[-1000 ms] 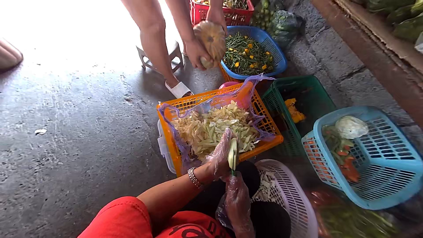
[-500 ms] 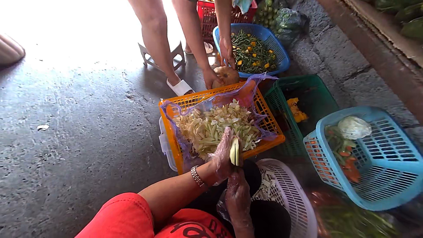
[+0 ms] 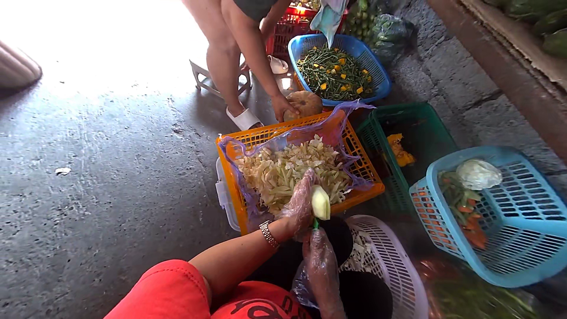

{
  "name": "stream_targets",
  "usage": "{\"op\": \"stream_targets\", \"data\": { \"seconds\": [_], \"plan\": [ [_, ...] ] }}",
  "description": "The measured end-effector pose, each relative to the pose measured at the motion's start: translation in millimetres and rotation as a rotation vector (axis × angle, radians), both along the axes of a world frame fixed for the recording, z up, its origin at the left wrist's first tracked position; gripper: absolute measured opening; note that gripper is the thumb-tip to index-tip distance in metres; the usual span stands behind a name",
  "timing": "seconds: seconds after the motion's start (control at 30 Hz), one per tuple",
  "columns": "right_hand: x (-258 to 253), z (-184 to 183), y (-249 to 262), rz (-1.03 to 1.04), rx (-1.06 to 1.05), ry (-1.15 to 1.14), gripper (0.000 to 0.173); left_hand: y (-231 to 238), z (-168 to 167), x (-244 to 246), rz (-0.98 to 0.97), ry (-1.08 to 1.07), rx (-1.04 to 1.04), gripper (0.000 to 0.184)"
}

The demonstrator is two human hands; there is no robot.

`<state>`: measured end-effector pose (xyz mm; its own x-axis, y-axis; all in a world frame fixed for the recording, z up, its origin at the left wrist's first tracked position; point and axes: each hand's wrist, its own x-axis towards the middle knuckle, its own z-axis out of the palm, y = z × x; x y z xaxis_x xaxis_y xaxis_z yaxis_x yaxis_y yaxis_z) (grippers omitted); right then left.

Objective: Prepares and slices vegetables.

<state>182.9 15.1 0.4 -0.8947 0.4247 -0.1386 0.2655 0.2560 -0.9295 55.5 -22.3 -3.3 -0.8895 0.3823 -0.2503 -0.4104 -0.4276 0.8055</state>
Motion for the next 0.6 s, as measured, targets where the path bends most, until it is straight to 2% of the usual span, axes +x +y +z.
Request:
{"op": "stream_targets", "data": {
  "seconds": [0.07, 0.17, 0.23, 0.37, 0.43, 0.6],
  "plan": [
    [-1, -7, -2, -0.01, 0.11, 0.038, 0.047, 0, 0, 2, -0.03, -0.15, 0.155, 0.051],
    [-3, -16, -5, -0.014, 0.189, 0.039, 0.046, -3, 4, 5, -0.066, -0.343, 0.212, 0.054],
    [-4, -16, -5, -0.017, 0.199, 0.034, 0.046, -3, 6, 5, -0.032, -0.321, 0.16, 0.053],
    [-2, -12, -3, 0.003, 0.115, 0.005, 0.045, -4, 8, 6, 0.055, -0.095, -0.051, 0.046],
    [-3, -13, -2, 0.01, 0.135, 0.021, 0.045, -5, 5, 5, 0.017, -0.124, -0.01, 0.048],
    [-11, -13, -3, -0.003, 0.27, 0.021, 0.042, -4, 10, 0, -0.064, -0.372, 0.204, 0.054]
  ]
}}
